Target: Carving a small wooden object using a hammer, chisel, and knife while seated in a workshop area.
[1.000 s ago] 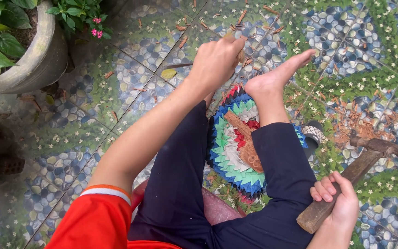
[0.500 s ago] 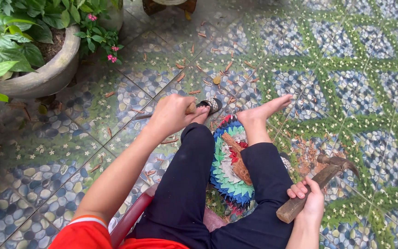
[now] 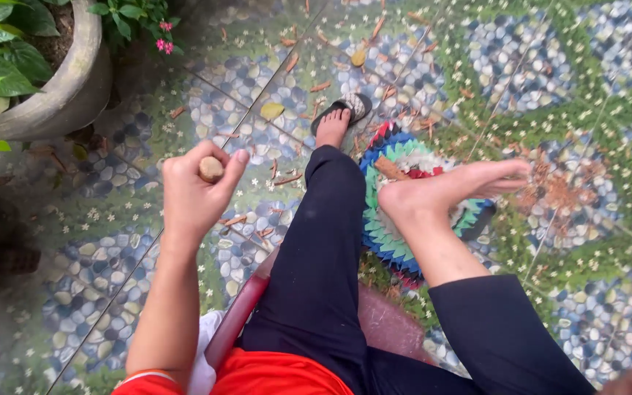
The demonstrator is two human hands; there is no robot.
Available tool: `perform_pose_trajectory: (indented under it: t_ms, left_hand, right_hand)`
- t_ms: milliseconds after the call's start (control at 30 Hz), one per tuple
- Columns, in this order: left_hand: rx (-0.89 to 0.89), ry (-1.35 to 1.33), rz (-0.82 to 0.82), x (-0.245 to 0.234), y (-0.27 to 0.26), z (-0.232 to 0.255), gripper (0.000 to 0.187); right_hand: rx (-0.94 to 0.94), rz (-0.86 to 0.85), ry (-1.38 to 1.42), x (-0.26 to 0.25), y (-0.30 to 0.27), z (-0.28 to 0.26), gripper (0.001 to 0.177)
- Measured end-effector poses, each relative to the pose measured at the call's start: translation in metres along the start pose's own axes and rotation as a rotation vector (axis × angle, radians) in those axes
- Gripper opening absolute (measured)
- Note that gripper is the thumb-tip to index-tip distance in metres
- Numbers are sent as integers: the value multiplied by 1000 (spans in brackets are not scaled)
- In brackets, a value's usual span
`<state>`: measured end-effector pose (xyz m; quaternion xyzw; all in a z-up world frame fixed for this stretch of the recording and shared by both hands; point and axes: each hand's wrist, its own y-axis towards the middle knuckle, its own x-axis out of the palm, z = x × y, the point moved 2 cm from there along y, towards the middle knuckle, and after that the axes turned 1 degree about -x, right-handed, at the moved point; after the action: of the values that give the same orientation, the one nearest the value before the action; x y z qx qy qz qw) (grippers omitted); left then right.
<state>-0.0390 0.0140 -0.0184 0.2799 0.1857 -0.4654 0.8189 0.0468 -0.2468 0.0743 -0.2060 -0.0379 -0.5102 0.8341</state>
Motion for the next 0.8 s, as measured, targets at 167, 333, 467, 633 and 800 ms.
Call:
perform_pose_trajectory:
  t_ms: [167, 333, 467, 633, 800]
  left_hand:
    - [101, 41, -282, 40, -2, 31, 30]
    - [26, 211, -743, 84, 3, 70, 30]
    - [168, 265, -807, 125, 1, 94, 30]
    - [210, 306, -770, 158, -6, 89, 33]
    - [225, 402, -918, 168, -14, 69, 32]
  right_hand:
    - [-1638, 180, -1500, 4, 53, -64, 112]
    - [-1596, 265, -1516, 7, 60, -64, 120]
    - [-1557, 318, -1597, 15, 64, -72, 121]
    - [-1655, 183, -1548, 25, 73, -100, 118]
    - [-1639, 232, -1610, 28, 71, -95, 115]
